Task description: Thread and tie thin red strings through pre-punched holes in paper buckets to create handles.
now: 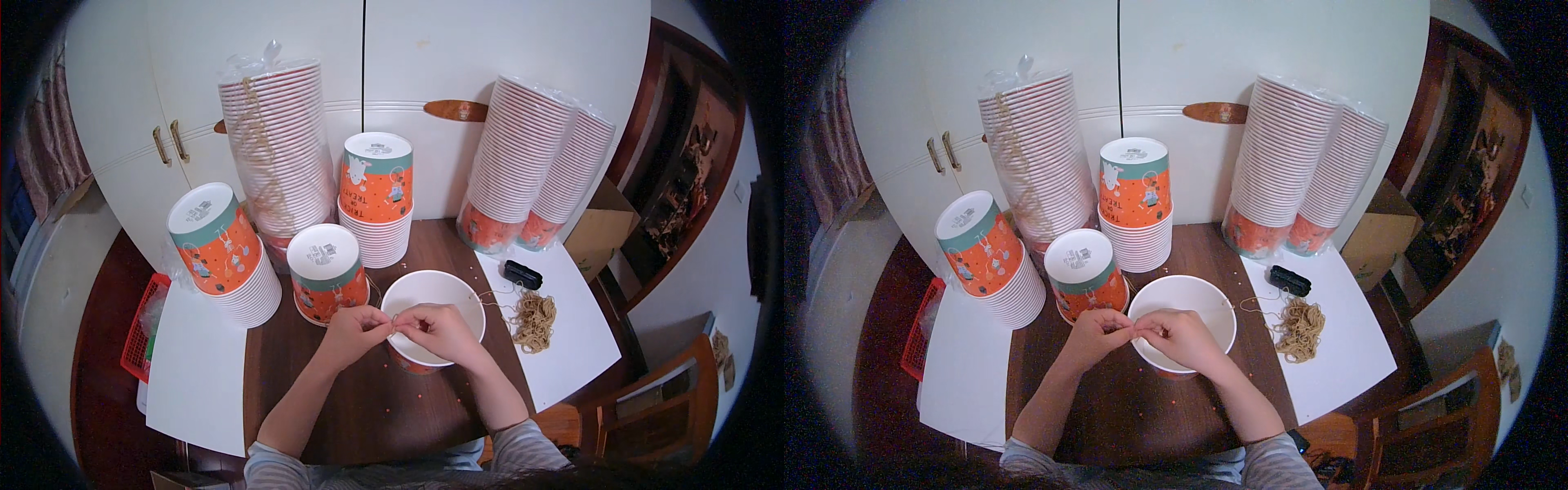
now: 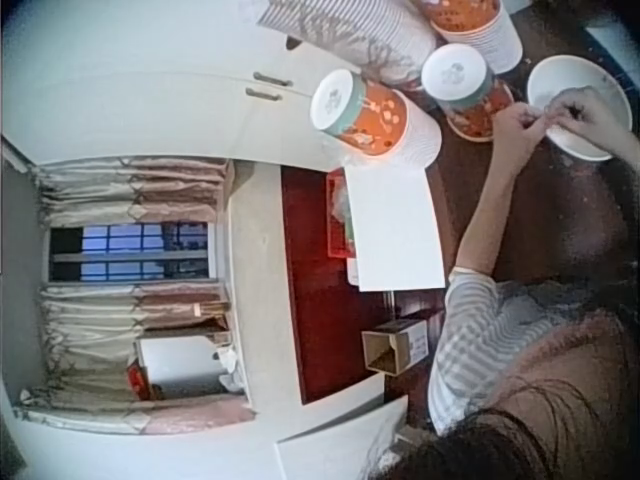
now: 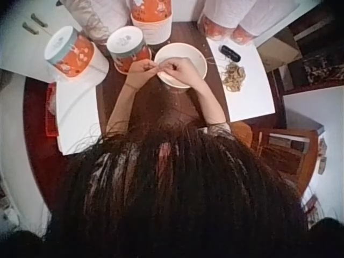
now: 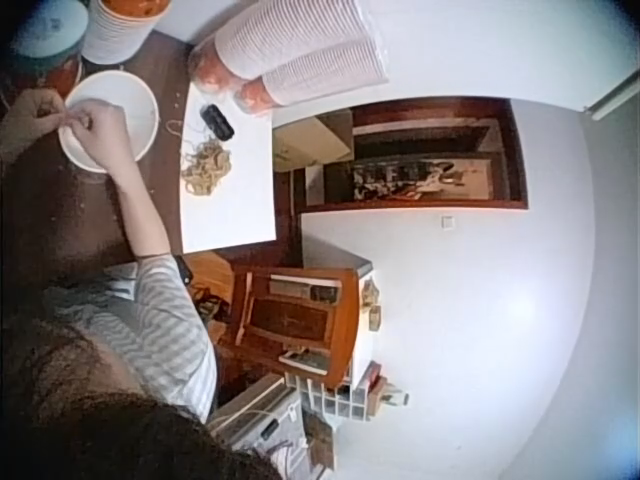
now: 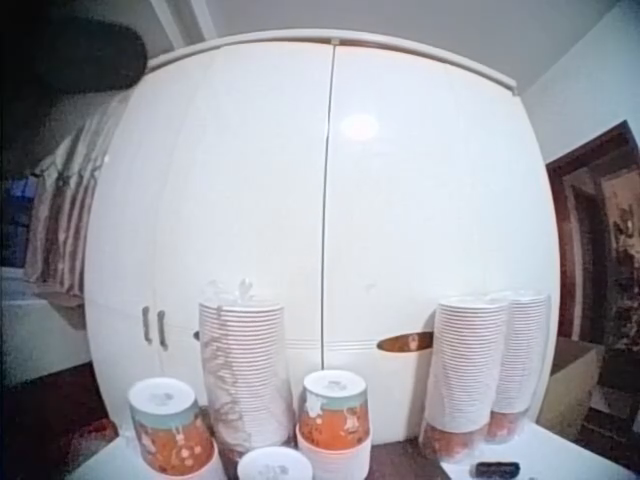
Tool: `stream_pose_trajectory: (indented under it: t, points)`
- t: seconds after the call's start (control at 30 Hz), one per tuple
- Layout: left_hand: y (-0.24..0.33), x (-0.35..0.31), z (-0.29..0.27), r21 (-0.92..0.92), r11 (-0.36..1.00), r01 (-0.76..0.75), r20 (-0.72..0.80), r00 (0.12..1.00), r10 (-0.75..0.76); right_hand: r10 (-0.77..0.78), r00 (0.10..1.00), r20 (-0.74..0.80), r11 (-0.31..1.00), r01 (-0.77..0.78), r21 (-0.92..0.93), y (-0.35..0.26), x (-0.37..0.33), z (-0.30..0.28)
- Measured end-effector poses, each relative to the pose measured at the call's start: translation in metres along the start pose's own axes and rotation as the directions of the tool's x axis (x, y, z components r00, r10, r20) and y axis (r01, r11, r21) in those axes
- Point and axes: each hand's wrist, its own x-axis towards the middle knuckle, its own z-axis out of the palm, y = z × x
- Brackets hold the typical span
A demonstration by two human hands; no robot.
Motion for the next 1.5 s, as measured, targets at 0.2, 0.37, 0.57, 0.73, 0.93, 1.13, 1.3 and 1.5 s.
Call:
stream_pose_trajectory:
  t: [0.2, 0.37, 0.57, 0.73, 0.93, 1.13, 1.3, 1.5]
  points:
    - [0.009, -0.002, 0.000, 0.020, 0.999, 0.038, 0.025, 0.999, -0.038, -0.040, 0.998, -0.055, 0.999, 0.038, -0.033, 0.005, 0.000, 0.004]
    - [0.014, -0.003, -0.001, -0.014, 0.995, 0.096, 0.050, 0.994, -0.096, -0.051, 0.996, -0.073, 0.998, 0.048, -0.048, 0.005, 0.000, 0.005]
    - [0.008, -0.004, -0.002, 0.036, 0.999, 0.023, 0.050, 0.998, -0.025, -0.067, 0.983, -0.168, 0.995, 0.055, -0.080, -0.002, 0.001, 0.007]
    - [0.008, -0.003, -0.004, -0.041, 0.998, 0.050, 0.102, 0.994, -0.046, -0.103, 0.987, -0.125, 0.992, 0.093, -0.080, -0.001, 0.001, 0.006]
    - [0.008, -0.002, -0.004, -0.173, 0.976, 0.130, 0.120, 0.987, -0.111, -0.082, 0.992, -0.100, 0.992, 0.072, -0.104, 0.003, 0.000, 0.007]
    - [0.010, -0.005, 0.002, 0.071, 0.997, 0.022, 0.006, 1.000, -0.023, -0.061, 0.994, -0.087, 0.994, 0.053, -0.100, 0.003, 0.000, 0.007]
    - [0.009, -0.008, 0.006, 0.273, 0.954, -0.123, -0.052, 0.988, 0.142, -0.047, 0.995, -0.091, 0.994, 0.038, -0.103, 0.004, 0.000, 0.008]
    - [0.012, -0.010, 0.007, 0.307, 0.935, -0.178, -0.053, 0.978, 0.204, -0.050, 0.992, -0.117, 0.989, 0.033, -0.147, 0.007, 0.001, 0.009]
